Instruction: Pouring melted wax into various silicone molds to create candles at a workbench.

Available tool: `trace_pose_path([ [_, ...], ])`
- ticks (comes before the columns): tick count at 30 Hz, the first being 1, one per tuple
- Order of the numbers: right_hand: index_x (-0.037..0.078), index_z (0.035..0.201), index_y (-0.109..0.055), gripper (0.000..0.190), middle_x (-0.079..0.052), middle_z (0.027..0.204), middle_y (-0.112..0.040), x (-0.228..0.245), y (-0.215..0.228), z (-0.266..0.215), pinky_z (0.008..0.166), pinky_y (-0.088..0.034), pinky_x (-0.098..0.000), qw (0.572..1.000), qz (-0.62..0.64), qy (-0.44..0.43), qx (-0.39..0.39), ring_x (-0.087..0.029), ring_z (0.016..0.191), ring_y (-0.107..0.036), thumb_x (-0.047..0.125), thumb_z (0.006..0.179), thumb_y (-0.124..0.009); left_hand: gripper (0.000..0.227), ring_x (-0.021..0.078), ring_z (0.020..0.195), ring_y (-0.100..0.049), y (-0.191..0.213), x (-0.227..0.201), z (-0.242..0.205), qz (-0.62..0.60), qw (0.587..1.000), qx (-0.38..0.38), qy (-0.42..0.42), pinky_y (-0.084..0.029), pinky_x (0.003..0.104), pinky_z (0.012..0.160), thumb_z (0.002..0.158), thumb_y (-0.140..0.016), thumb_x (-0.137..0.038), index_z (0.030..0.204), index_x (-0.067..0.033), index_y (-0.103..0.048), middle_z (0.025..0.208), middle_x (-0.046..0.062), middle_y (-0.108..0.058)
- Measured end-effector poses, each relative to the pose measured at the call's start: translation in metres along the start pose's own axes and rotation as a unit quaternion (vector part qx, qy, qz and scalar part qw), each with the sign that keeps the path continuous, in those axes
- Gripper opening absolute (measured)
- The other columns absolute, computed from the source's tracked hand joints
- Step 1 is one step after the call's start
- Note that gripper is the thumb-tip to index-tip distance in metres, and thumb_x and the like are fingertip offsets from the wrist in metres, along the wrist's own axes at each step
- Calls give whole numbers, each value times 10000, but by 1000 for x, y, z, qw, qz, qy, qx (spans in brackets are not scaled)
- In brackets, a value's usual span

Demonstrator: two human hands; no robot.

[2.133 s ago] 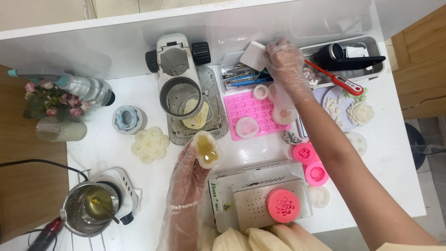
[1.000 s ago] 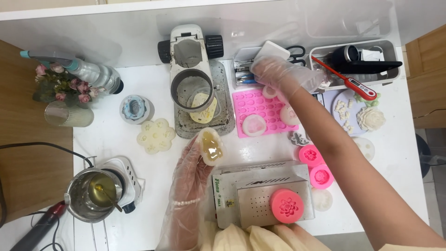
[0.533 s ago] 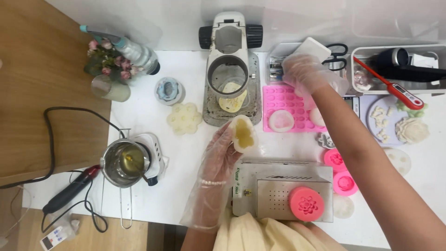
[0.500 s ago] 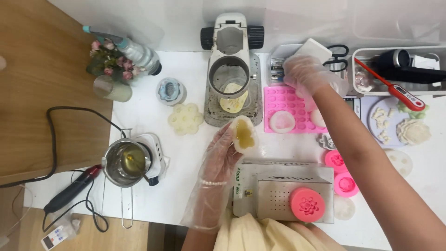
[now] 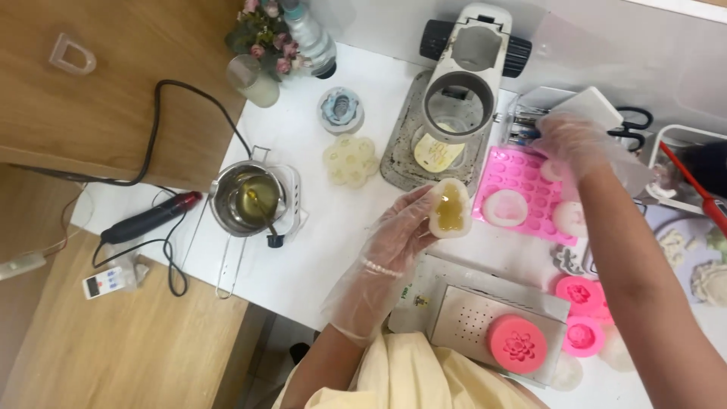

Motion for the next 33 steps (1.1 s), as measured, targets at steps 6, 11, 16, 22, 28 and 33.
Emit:
trace_pose_path([
  [6,68,1070,-714,309,-186,1069,-731,-37,-52,18,981,-546,-452,990,3,42,-133,-329,1090,-696,330,943,-608,414,180,958,-761,-25,-16,-14,73,996,-54,22,-678,285,782,945,-681,-244,1314,-75,-603,1164,105,-738],
  [11,52,1147,-712,292,-195,1052,-708,5,83,-93,877,-556,-458,954,293,-48,-50,-343,974,-718,216,928,-610,391,184,944,-751,-11,-15,-4,53,998,-26,38,-662,300,766,965,-668,-213,1320,-64,-597,1162,108,-735],
  [16,108,1223,-726,285,-114,1005,-757,-37,63,-92,824,-519,-342,864,462,-68,-187,-196,914,-692,165,946,-688,383,210,944,-760,-15,-17,1,50,998,-35,35,-662,307,759,982,-633,-188,1321,-19,-579,1140,153,-744],
  [22,44,1134,-723,244,-37,1039,-740,-65,73,-140,728,-545,-262,540,792,-12,-284,-108,894,-675,7,898,-674,376,216,957,-759,-22,-16,4,47,998,-6,52,-677,308,766,991,-606,-180,1327,-15,-569,1151,167,-742],
  [28,59,1104,-726,179,-31,1038,-744,-71,73,-145,744,-553,-264,563,772,-41,-291,-102,907,-688,32,938,-663,380,253,989,-753,-25,-9,3,31,998,13,47,-666,330,781,1001,-613,-154,1338,14,-565,1169,209,-724],
  [33,102,1137,-745,196,10,982,-716,-65,81,-146,754,-529,-258,652,699,-134,-261,-88,853,-636,79,958,-670,382,254,986,-756,-26,-8,1,34,998,-23,53,-671,328,774,985,-603,-146,1336,1,-566,1156,203,-731],
])
Point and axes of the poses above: each hand's wrist, its own z-axis towards the middle knuckle, its own y-axis out of the back of the hand, x = y × z, the point moved 6 cm from there along z, towards the middle knuckle
